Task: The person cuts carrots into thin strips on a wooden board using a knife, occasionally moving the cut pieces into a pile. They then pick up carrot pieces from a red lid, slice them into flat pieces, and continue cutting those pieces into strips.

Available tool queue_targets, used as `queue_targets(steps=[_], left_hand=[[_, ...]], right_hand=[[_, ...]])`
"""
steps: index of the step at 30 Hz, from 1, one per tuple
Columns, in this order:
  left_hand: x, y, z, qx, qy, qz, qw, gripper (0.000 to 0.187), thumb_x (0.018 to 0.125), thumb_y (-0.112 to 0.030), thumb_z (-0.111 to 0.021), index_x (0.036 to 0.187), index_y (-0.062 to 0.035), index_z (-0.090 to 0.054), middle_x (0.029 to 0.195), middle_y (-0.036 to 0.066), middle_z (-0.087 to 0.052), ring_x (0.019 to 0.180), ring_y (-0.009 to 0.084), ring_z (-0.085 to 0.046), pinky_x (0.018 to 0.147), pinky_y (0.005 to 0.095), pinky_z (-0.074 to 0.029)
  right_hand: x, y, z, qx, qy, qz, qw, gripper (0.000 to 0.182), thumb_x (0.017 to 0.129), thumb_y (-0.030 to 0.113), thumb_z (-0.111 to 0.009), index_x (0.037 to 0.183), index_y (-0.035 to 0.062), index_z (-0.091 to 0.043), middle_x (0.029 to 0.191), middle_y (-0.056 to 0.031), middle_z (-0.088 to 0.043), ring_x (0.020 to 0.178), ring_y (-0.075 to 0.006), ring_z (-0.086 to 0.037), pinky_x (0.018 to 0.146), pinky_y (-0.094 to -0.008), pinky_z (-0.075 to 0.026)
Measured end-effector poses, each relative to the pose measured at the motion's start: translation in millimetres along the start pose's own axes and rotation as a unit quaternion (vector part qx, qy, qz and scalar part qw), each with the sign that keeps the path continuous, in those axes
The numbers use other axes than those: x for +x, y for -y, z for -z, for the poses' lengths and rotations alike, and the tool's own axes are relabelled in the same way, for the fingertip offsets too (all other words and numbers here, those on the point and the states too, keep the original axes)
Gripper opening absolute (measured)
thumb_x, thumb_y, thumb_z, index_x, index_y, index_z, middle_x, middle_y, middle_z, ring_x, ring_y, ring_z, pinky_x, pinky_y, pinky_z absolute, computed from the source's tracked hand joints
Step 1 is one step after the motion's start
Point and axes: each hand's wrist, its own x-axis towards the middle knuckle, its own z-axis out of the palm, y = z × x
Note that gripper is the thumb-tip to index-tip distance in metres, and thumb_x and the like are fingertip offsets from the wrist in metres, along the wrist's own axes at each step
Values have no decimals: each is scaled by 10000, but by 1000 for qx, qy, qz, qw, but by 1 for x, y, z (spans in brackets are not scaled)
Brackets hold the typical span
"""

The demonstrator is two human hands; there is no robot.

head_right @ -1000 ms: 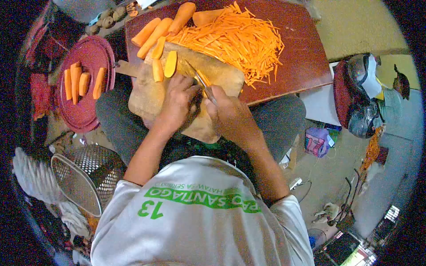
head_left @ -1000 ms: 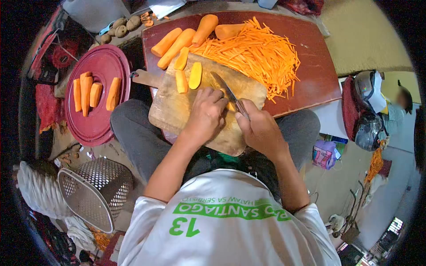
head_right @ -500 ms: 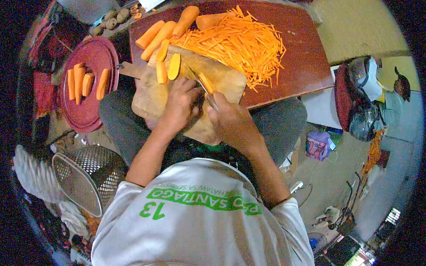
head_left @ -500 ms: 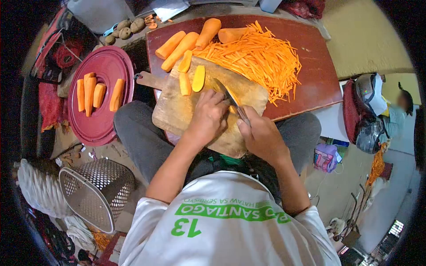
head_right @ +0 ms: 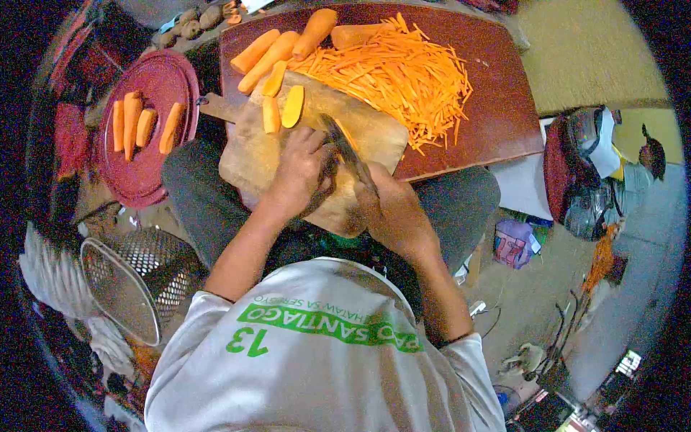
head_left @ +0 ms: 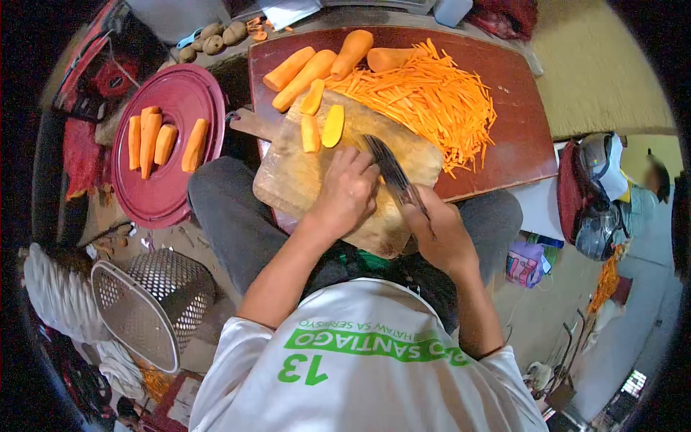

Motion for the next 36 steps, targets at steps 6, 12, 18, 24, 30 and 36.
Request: queue_targets(steps=[6,12,18,24,30,36], left_hand=[[0,0,-2,22,-16,-13,1000,360,619,-61,-821,961,8,-734,1074,162,-625,1066,373,-571,945,482,-489],[-2,2,-2,5,-20,-4,1000,303,645,-38,-791,934,8,-715,1039,164,-614,1048,376,-570,923,479,-489],[3,8,8,-12,-119,13,993,267,690,15,-752,952,-5,-699,1030,162,-614,1025,384,-583,900,472,-492],[5,27,22,54,-131,70,987,419,769,20,-757,1183,0,-696,1151,182,-647,1081,386,-615,951,497,-496],[9,27,19,124,-78,88,985,422,861,-121,-803,1264,-63,-693,1223,151,-634,1163,356,-586,1028,527,-392],[11,33,15,125,-101,97,982,396,877,-140,-809,1254,-81,-704,1213,142,-631,1138,354,-605,995,531,-402]], right_hand=[[6,-12,-15,-35,-27,26,999,184,1076,138,-560,1194,5,-608,875,-254,-626,762,-435,-630,714,-434,-522],[6,-1,-1,-20,-38,46,998,252,1063,184,-610,1252,17,-606,933,-282,-708,907,-523,-709,788,-542,-569],[-21,4,18,24,38,-63,997,240,1022,120,-676,1247,39,-651,947,-252,-711,910,-474,-727,775,-474,-567],[-9,-29,28,-19,36,100,994,279,1009,86,-690,1271,-7,-659,784,-137,-561,686,-210,-546,689,-360,-497],[50,-64,61,-92,-77,100,988,329,1007,187,-702,1265,-17,-706,967,-241,-745,880,-360,-767,793,-418,-585],[65,-66,77,-62,-162,121,977,406,1026,226,-701,1337,-35,-691,970,-213,-771,849,-235,-744,789,-387,-582]])
